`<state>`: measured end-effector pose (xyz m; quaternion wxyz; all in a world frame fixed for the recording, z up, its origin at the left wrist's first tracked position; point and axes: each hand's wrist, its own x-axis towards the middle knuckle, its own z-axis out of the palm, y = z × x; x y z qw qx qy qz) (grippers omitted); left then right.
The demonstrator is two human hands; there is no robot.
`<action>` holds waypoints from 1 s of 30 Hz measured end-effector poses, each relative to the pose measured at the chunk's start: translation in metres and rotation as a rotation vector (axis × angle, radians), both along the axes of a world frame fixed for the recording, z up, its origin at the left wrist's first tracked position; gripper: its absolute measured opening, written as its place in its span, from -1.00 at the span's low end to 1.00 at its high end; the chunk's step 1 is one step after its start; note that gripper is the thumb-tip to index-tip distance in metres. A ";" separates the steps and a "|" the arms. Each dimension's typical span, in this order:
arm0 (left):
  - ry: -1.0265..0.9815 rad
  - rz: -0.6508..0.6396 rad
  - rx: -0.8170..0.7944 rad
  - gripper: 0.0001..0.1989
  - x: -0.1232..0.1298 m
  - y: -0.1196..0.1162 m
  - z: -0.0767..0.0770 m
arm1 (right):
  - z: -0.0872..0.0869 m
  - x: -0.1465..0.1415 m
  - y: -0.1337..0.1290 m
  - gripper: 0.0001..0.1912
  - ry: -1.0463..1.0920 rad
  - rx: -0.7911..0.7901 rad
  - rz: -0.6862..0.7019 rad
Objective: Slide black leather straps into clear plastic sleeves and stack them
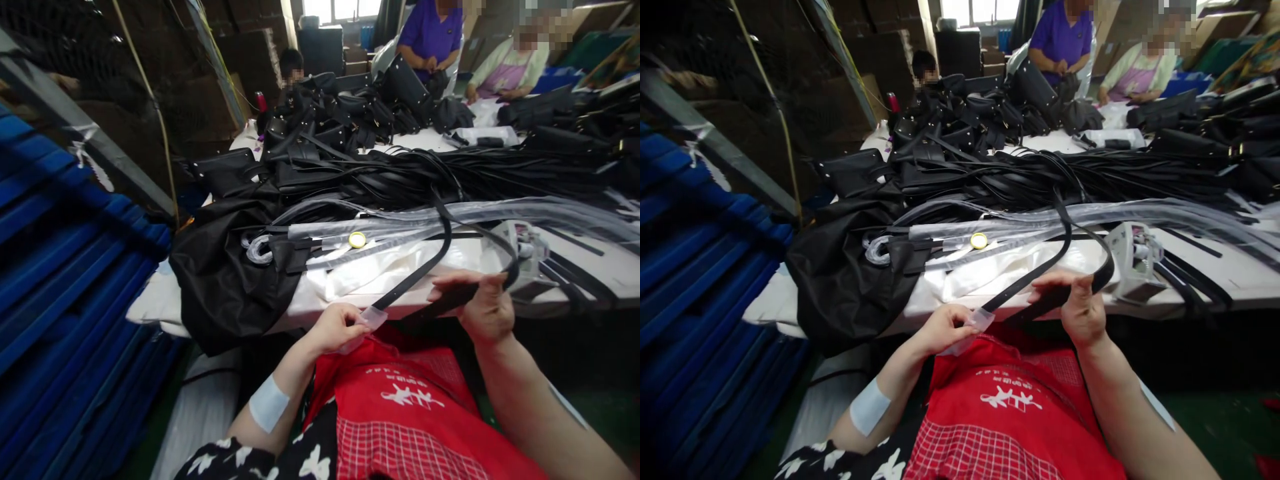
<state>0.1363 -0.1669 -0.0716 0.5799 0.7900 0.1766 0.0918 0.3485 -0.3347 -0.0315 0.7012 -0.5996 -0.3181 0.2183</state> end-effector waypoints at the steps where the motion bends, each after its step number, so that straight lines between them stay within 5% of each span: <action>1: -0.006 -0.023 -0.003 -0.82 0.002 -0.002 0.001 | 0.005 -0.002 -0.001 -0.22 0.001 0.051 -0.044; 5: -0.008 -0.061 -0.007 -0.83 0.008 -0.008 0.007 | 0.005 -0.013 0.008 -0.26 -0.008 0.033 0.008; 12: -0.071 -0.046 -0.005 -0.77 0.015 -0.010 0.008 | -0.030 -0.040 0.028 -0.26 -0.081 -0.099 0.214; 15: -0.082 -0.063 -0.087 -0.72 0.015 -0.008 0.003 | -0.037 -0.040 0.030 -0.30 -0.060 -0.103 0.202; 22: -0.120 -0.142 -0.022 -0.72 0.014 -0.007 0.008 | -0.026 -0.016 0.025 -0.32 -0.020 -0.086 0.030; 30: -0.090 -0.114 -0.011 -0.64 0.023 -0.009 0.010 | -0.022 -0.029 0.029 -0.32 0.083 -0.202 0.166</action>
